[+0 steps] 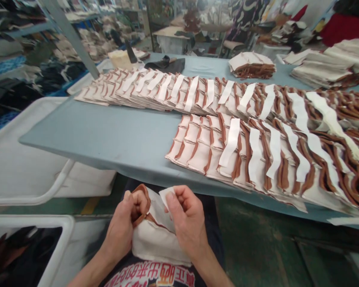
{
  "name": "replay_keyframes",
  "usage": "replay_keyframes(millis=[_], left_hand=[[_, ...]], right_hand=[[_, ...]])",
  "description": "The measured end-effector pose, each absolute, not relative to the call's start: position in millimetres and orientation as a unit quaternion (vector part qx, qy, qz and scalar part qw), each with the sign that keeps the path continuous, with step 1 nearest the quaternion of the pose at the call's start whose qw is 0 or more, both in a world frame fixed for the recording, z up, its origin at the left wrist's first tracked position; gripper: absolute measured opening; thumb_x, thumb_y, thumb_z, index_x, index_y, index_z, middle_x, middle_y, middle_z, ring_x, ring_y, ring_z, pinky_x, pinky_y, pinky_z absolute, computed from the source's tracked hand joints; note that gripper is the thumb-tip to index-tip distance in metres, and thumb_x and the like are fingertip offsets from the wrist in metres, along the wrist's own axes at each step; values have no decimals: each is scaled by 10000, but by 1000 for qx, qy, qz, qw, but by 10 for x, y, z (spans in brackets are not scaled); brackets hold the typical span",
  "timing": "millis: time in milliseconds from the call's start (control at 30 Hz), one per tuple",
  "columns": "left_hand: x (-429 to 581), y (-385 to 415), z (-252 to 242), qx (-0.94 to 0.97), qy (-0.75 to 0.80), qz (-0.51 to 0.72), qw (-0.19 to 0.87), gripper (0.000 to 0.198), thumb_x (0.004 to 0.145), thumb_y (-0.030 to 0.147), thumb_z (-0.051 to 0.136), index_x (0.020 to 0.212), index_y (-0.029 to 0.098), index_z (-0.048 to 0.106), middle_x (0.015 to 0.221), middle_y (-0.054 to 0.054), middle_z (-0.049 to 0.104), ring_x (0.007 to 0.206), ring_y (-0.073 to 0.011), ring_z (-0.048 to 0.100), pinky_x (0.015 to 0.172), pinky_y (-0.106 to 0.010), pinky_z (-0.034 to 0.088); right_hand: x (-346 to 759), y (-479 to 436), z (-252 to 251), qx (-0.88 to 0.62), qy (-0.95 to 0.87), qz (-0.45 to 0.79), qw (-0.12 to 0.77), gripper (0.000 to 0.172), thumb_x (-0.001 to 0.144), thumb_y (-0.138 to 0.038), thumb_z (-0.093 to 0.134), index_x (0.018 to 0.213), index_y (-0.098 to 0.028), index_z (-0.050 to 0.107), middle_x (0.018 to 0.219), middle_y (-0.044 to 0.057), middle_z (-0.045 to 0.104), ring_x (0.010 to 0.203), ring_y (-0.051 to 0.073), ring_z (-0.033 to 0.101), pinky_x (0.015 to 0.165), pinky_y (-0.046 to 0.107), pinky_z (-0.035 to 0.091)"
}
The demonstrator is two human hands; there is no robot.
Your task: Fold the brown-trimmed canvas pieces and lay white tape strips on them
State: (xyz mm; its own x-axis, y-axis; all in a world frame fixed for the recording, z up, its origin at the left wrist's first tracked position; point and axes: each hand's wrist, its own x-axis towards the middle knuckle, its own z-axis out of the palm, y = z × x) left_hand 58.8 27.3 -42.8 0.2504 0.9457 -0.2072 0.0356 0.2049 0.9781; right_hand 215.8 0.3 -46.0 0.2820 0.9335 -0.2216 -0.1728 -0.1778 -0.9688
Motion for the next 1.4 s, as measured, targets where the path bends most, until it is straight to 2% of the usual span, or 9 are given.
replay_keyframes(millis=[100, 200, 300, 633, 800, 967, 1133, 1300, 1400], left_hand=[[513, 255, -451, 558, 463, 344, 597, 618, 1055, 615, 256, 627, 213, 447, 607, 8, 446, 586, -153, 394, 573, -304, 325], [446, 255, -379, 614, 461, 281, 576, 369, 953, 445, 535, 678, 220, 437, 669, 27, 458, 607, -139, 391, 568, -284, 322], [386, 269, -312, 666, 486, 229, 518, 229, 835, 255, 614, 698, 221, 434, 683, 45, 459, 607, -124, 389, 556, -263, 302], [145, 359, -239, 781, 473, 166, 373, 258, 992, 246, 509, 747, 196, 571, 665, 28, 571, 588, -121, 491, 611, -265, 333], [187, 404, -338, 626, 531, 234, 521, 423, 998, 447, 488, 669, 185, 526, 620, 23, 511, 569, -129, 428, 559, -249, 325], [240, 431, -337, 546, 471, 240, 649, 481, 964, 551, 574, 706, 147, 616, 644, 10, 528, 582, -122, 408, 553, -233, 331], [285, 539, -220, 569, 391, 237, 683, 507, 1013, 518, 539, 762, 119, 727, 754, -35, 594, 663, -138, 489, 606, -241, 380], [371, 604, -170, 554, 376, 236, 704, 498, 1008, 523, 555, 784, 119, 740, 673, -6, 533, 570, -111, 400, 526, -240, 303], [396, 588, -196, 528, 392, 247, 712, 505, 980, 557, 582, 714, 136, 664, 617, 24, 453, 545, -104, 328, 508, -247, 262]], right_hand=[[2094, -78, -597, -584, -343, 528, 512, 377, 920, -542, 677, 812, -183, 636, 599, -33, 583, 511, 99, 478, 513, 225, 390], [2047, -128, -686, -576, -338, 558, 493, 404, 917, -570, 672, 823, -179, 631, 611, -34, 574, 535, 99, 474, 527, 223, 386], [2025, -152, -726, -560, -322, 597, 476, 434, 906, -602, 672, 847, -175, 624, 623, -37, 569, 540, 94, 452, 522, 218, 366], [1930, -191, -773, -557, -293, 636, 447, 491, 871, -663, 681, 838, -179, 601, 559, -71, 501, 473, 69, 323, 457, 206, 262], [1881, -231, -789, -571, -300, 627, 438, 488, 888, -655, 670, 832, -174, 613, 585, -59, 503, 510, 85, 373, 481, 209, 273], [2043, -211, -691, -601, -321, 585, 439, 463, 905, -635, 661, 836, -180, 614, 589, -54, 511, 512, 94, 394, 487, 221, 312], [2278, -153, -271, -620, -416, 518, 418, 344, 942, -518, 650, 819, -196, 648, 626, -22, 606, 512, 106, 461, 470, 219, 354], [2281, -141, 100, -646, -515, 432, 363, 280, 950, -431, 623, 780, -215, 679, 590, -16, 634, 465, 113, 512, 431, 221, 355], [2205, -116, 78, -663, -525, 413, 339, 231, 956, -417, 617, 836, -230, 682, 607, -15, 671, 476, 128, 546, 459, 234, 380]])
